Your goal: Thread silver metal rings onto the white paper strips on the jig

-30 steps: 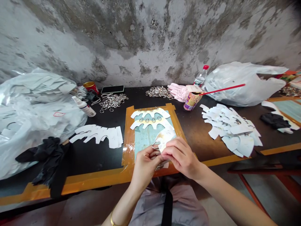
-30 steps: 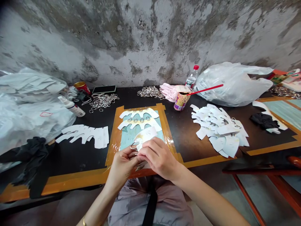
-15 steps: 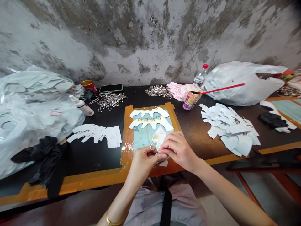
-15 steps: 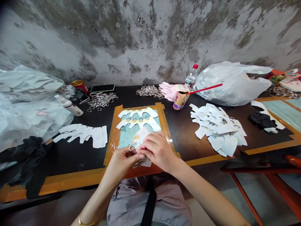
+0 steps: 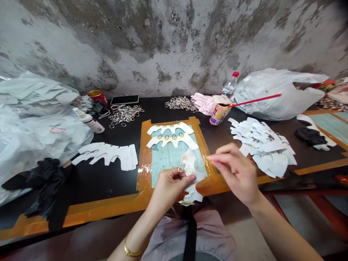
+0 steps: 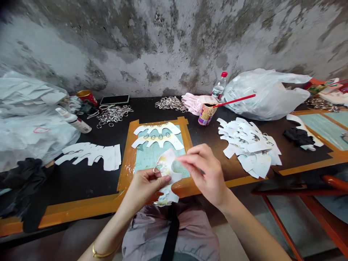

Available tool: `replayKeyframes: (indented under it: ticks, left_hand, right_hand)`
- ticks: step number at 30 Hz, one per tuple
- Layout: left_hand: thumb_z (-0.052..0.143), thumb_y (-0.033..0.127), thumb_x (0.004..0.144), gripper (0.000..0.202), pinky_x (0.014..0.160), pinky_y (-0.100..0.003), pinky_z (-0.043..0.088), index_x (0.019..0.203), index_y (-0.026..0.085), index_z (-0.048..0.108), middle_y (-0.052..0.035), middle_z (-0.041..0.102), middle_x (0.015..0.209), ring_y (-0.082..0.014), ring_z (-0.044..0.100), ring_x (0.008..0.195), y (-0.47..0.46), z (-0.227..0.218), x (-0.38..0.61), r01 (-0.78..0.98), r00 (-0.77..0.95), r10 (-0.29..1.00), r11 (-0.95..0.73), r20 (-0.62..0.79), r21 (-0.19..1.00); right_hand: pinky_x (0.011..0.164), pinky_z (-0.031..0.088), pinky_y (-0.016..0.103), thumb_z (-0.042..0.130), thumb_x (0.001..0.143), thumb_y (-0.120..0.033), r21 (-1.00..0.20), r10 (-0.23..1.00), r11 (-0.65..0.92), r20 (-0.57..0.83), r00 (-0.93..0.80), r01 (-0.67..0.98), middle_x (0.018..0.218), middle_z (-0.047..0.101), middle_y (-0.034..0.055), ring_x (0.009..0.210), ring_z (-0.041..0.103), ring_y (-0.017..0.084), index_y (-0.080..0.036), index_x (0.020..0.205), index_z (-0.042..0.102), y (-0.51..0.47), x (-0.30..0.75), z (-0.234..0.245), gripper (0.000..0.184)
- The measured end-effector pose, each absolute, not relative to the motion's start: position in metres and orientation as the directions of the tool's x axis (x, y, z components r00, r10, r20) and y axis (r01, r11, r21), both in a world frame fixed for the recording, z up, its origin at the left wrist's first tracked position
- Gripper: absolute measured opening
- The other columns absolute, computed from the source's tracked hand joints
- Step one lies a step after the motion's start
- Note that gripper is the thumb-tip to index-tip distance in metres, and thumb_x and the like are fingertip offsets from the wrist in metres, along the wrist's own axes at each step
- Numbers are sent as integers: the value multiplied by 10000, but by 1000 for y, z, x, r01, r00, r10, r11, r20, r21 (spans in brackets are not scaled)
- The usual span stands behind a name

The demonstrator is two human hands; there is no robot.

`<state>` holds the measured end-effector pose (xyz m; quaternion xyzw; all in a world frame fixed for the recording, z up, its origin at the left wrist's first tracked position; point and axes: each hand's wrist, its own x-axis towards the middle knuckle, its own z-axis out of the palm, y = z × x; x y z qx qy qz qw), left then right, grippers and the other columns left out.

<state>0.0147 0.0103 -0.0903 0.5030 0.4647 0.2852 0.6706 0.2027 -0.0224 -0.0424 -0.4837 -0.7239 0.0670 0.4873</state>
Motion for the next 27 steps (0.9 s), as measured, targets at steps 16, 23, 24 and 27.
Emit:
replayKeyframes:
  ticks: [16, 23, 24, 27]
  left_hand:
    - [761, 383, 696, 245, 485, -222, 444, 658, 150, 697, -30, 648, 595, -125, 546, 518, 3, -76, 3, 228, 388, 907, 79, -165, 970]
    - [778, 363, 671, 259, 400, -184, 383, 636, 146, 639, 8, 571, 528, -100, 497, 445, 4, -82, 2, 184, 383, 882, 218, -274, 958]
    - [774, 353, 676, 251, 399, -177, 365, 643, 146, 637, 12, 566, 536, -93, 486, 444, 4, -82, 2, 184, 381, 885, 211, -267, 960]
    - [756, 344, 697, 249, 412, -172, 325, 632, 143, 626, 22, 540, 529, -84, 461, 450, 3, -81, 3, 204, 368, 905, 145, -213, 968]
  right_hand:
    - [824, 428, 353, 549, 937, -180, -585, 787, 615, 417, -455, 528, 896, 626, 31, 879, 550, 161, -240, 1051, 685, -16, 196, -58, 187]
    - [774, 471, 321, 614, 900, -205, -700, 828, 559, 442, -346, 445, 867, 647, 33, 847, 577, 153, -202, 984, 704, -14, 192, -57, 123]
    - [775, 466, 328, 632, 888, -218, -684, 824, 565, 438, -359, 462, 847, 642, 30, 829, 574, 154, -202, 946, 713, -14, 192, -57, 101]
    - [772, 455, 328, 635, 887, -236, -693, 844, 531, 379, -380, 488, 820, 635, 20, 816, 571, 152, -210, 882, 713, -13, 192, -58, 83]
